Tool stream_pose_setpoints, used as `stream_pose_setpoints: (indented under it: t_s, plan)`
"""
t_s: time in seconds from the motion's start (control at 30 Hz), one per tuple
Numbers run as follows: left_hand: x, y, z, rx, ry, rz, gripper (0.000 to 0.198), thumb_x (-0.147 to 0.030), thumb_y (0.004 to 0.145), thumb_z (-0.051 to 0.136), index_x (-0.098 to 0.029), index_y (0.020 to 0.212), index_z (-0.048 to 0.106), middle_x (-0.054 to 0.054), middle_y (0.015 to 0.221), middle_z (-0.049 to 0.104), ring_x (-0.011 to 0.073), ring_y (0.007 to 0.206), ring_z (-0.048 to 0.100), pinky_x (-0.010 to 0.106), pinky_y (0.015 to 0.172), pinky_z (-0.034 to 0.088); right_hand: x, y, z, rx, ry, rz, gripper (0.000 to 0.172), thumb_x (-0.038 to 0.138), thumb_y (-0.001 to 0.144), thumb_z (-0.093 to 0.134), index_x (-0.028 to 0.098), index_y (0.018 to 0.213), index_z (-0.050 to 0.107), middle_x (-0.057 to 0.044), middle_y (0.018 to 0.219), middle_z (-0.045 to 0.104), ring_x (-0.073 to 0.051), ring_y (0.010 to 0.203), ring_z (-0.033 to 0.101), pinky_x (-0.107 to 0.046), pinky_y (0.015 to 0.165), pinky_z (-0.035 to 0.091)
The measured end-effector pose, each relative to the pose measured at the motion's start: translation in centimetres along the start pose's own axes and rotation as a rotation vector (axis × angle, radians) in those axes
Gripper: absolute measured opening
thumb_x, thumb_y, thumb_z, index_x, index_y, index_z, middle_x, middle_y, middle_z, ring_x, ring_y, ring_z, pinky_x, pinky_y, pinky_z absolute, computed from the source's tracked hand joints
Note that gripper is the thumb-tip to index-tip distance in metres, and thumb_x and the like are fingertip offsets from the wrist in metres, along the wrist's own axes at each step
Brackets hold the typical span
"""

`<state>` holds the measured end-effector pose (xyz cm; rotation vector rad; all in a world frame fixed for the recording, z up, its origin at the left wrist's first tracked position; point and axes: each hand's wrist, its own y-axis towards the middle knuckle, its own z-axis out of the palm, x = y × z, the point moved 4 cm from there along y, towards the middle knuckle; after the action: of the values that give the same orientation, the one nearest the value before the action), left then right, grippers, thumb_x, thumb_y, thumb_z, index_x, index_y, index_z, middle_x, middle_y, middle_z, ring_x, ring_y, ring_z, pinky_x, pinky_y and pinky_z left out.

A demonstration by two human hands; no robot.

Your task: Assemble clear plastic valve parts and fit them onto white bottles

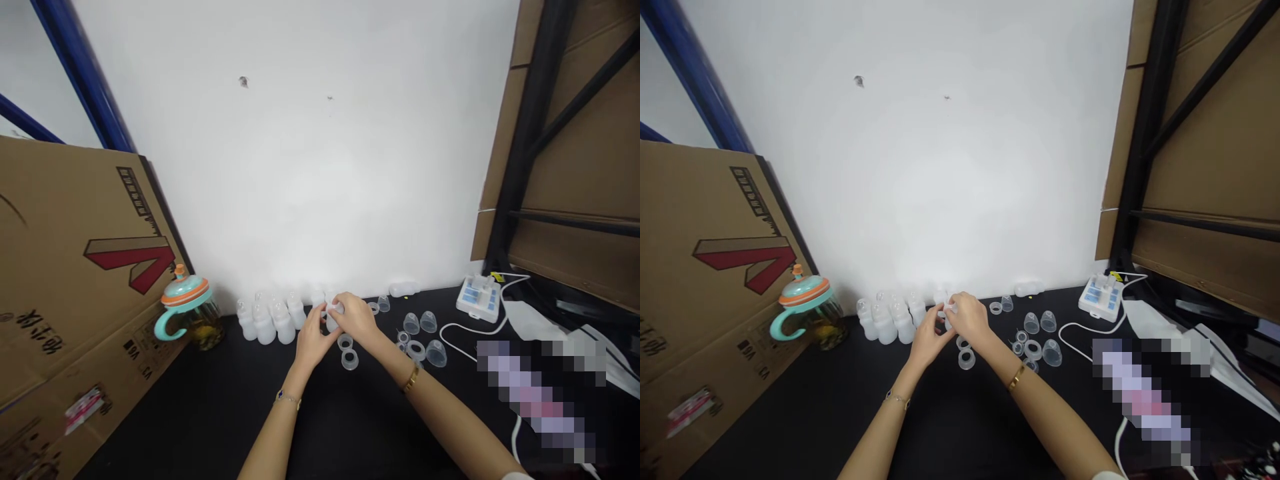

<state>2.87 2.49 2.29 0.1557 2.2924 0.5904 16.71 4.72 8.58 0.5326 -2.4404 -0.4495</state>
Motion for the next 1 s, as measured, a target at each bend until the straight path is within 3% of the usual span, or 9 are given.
stream_pose_setpoints:
  t_s: [0.1, 0.2, 0.27, 1.0]
  plan:
    - [0.4, 0.1, -0.1, -0.037, -0.009, 0.031, 0.063, -0.036, 0.083, 0.064, -0.019, 0.141, 0.046, 0.012, 0.138, 0.058, 0.0253, 0.114, 0.063, 0.037, 0.089, 0.055, 0.7, -0.5, 0.9, 0.011, 0.029, -0.029, 0.019, 0.03, 0.09, 0.062, 0.025, 0.106, 0.072, -0.004, 0.113, 0.074, -0.021, 0.106, 0.066, -0.027, 0.087, 0.045]
    - [0.7, 0.1, -0.1, -0.08, -0.014, 0.082, 0.061, -0.025, 0.083, 0.059, -0.019, 0.142, 0.046, 0.013, 0.145, 0.055, 0.0275, 0.132, 0.054, 0.043, 0.107, 0.047, 1.2, -0.8, 1.6, 0.039, 0.045, -0.033, 0.018, 0.03, 0.089, 0.062, 0.026, 0.104, 0.072, -0.002, 0.112, 0.074, -0.021, 0.103, 0.067, -0.027, 0.084, 0.045]
    - [0.9, 0.1, -0.1, -0.107, -0.017, 0.078, 0.061, -0.018, 0.083, 0.056, -0.02, 0.143, 0.045, 0.012, 0.145, 0.055, 0.0271, 0.134, 0.052, 0.044, 0.11, 0.045, 1.5, -1.0, 2.1, 0.054, 0.047, -0.05, 0.017, 0.029, 0.088, 0.062, 0.027, 0.102, 0.072, -0.001, 0.111, 0.074, -0.021, 0.103, 0.068, -0.027, 0.083, 0.046]
    - [1.1, 0.0, -0.4, -0.097, 0.039, 0.086, 0.048, -0.014, 0.087, 0.049, -0.021, 0.135, 0.055, 0.011, 0.136, 0.058, 0.0266, 0.122, 0.059, 0.043, 0.102, 0.052, 1.5, -1.1, 5.0, 0.103, 0.001, -0.099, 0.028, 0.026, 0.088, 0.06, 0.024, 0.113, 0.072, -0.007, 0.114, 0.075, -0.025, 0.103, 0.069, -0.03, 0.084, 0.05]
